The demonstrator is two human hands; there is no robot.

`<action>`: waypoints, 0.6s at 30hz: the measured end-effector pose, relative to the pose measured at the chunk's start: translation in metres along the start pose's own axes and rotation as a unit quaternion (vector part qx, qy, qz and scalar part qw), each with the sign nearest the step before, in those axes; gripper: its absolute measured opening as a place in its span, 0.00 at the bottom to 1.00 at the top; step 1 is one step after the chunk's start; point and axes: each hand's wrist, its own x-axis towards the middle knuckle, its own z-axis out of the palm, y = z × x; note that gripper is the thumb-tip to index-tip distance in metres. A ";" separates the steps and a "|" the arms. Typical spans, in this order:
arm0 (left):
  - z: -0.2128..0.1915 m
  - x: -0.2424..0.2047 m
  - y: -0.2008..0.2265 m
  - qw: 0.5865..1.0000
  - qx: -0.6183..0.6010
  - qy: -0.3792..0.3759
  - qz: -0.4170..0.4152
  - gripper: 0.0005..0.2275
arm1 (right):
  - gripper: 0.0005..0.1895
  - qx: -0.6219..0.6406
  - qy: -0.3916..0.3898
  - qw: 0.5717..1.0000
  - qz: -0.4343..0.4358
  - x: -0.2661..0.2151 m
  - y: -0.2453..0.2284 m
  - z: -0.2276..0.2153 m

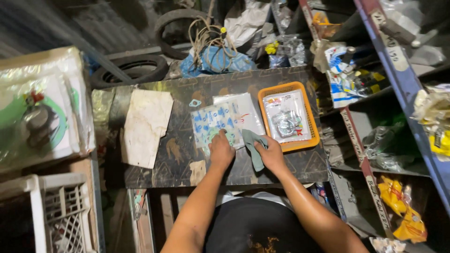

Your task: The person organizes various gaskets and seals on a cluttered workbench. They separate different types of gaskets, wipe them with a cloth, and place them into a yellow basket or onto a paper sheet.

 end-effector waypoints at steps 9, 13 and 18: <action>0.008 -0.010 -0.025 0.999 -0.036 0.003 0.015 0.28 | 0.10 0.011 -0.038 0.999 -0.018 -0.012 0.009 0.022; 0.014 -0.011 -0.027 0.999 -0.022 -0.011 0.035 0.25 | 0.11 0.015 -0.028 0.999 -0.017 -0.015 0.014 0.019; -0.039 -0.039 0.010 0.946 -0.322 0.026 -0.010 0.22 | 0.12 0.026 -0.017 1.000 -0.001 -0.023 0.014 0.020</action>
